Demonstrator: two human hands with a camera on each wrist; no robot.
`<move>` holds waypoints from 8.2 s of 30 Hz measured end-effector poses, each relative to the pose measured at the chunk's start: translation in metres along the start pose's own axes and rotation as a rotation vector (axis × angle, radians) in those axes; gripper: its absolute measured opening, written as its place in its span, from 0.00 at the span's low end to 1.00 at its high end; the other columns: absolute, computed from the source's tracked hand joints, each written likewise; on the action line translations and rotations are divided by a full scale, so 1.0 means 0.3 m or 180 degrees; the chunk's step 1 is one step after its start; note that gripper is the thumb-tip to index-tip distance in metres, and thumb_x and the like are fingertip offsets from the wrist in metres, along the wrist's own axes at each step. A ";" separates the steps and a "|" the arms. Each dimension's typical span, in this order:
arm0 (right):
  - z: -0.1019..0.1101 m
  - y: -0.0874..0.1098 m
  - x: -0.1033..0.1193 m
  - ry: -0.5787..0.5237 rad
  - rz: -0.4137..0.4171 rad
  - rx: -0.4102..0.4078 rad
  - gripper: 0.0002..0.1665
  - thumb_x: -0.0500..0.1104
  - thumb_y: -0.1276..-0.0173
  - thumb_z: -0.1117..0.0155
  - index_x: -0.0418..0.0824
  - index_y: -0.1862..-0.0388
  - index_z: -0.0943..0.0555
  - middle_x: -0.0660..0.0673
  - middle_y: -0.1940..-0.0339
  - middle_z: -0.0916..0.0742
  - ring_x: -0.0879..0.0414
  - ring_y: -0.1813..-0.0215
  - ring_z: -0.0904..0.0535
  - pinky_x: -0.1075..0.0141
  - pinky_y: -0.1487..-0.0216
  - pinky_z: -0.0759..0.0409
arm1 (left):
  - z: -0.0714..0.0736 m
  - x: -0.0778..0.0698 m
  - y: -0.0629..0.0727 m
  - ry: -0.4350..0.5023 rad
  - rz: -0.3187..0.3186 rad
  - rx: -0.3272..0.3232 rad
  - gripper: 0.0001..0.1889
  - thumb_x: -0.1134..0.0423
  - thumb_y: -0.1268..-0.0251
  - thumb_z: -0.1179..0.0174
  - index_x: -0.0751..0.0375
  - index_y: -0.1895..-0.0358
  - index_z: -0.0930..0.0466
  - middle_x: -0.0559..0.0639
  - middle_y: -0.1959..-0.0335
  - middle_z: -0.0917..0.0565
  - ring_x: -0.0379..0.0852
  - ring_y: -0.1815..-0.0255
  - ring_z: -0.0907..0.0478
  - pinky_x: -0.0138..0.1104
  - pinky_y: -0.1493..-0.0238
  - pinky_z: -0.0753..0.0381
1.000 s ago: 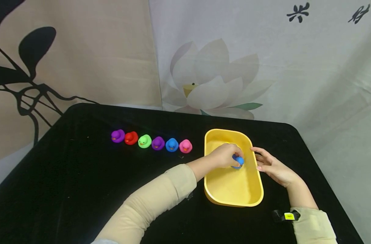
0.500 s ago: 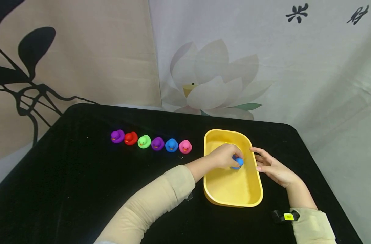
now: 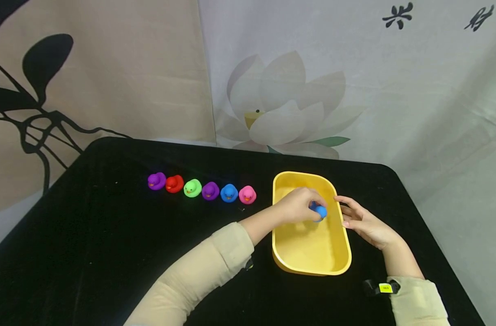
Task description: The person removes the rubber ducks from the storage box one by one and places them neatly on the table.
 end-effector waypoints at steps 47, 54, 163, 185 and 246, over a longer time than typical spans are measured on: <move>0.000 0.005 -0.010 0.0104 -0.0154 -0.0179 0.34 0.35 0.28 0.47 0.43 0.27 0.48 0.41 0.34 0.30 0.48 0.43 0.24 0.61 0.43 0.27 | 0.208 -0.134 0.220 0.0389 -0.0390 -0.0593 0.16 0.69 0.44 0.35 0.60 0.51 0.16 0.46 0.54 0.22 0.39 0.53 0.30 0.27 0.55 0.24; -0.003 0.006 -0.008 0.0067 -0.0118 -0.0147 0.34 0.34 0.27 0.47 0.43 0.27 0.47 0.42 0.35 0.30 0.49 0.43 0.24 0.61 0.43 0.27 | 0.267 -0.145 0.266 0.0418 -0.0451 -0.0759 0.15 0.70 0.46 0.35 0.61 0.52 0.15 0.45 0.55 0.22 0.41 0.53 0.31 0.29 0.57 0.23; 0.002 0.005 -0.011 0.0064 -0.0137 -0.0169 0.36 0.33 0.28 0.47 0.44 0.27 0.48 0.40 0.36 0.27 0.47 0.44 0.23 0.61 0.43 0.27 | 0.898 0.403 0.998 0.0009 0.1159 -0.2370 0.15 0.65 0.31 0.45 0.65 0.45 0.21 0.42 0.48 0.24 0.43 0.51 0.31 0.34 0.55 0.32; -0.002 0.005 -0.009 0.0052 -0.0155 -0.0197 0.35 0.35 0.28 0.45 0.43 0.27 0.47 0.39 0.35 0.28 0.48 0.43 0.24 0.62 0.43 0.27 | 0.885 0.588 1.092 0.0285 0.1723 -0.2365 0.21 0.55 0.28 0.48 0.62 0.39 0.25 0.45 0.49 0.26 0.43 0.47 0.36 0.54 0.45 0.37; -0.002 0.005 -0.007 0.0081 -0.0107 -0.0175 0.35 0.34 0.28 0.46 0.43 0.27 0.47 0.39 0.36 0.28 0.48 0.44 0.24 0.62 0.43 0.27 | 0.802 0.791 1.152 0.0519 0.1982 -0.1996 0.25 0.51 0.25 0.53 0.63 0.35 0.31 0.69 0.33 0.37 0.69 0.32 0.46 0.68 0.41 0.48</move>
Point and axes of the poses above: each hand's wrist, its own y-axis away from the middle knuckle, its own z-axis out of the back of the hand, x = y × z, the point moved 8 cm from there along -y, towards the middle knuckle
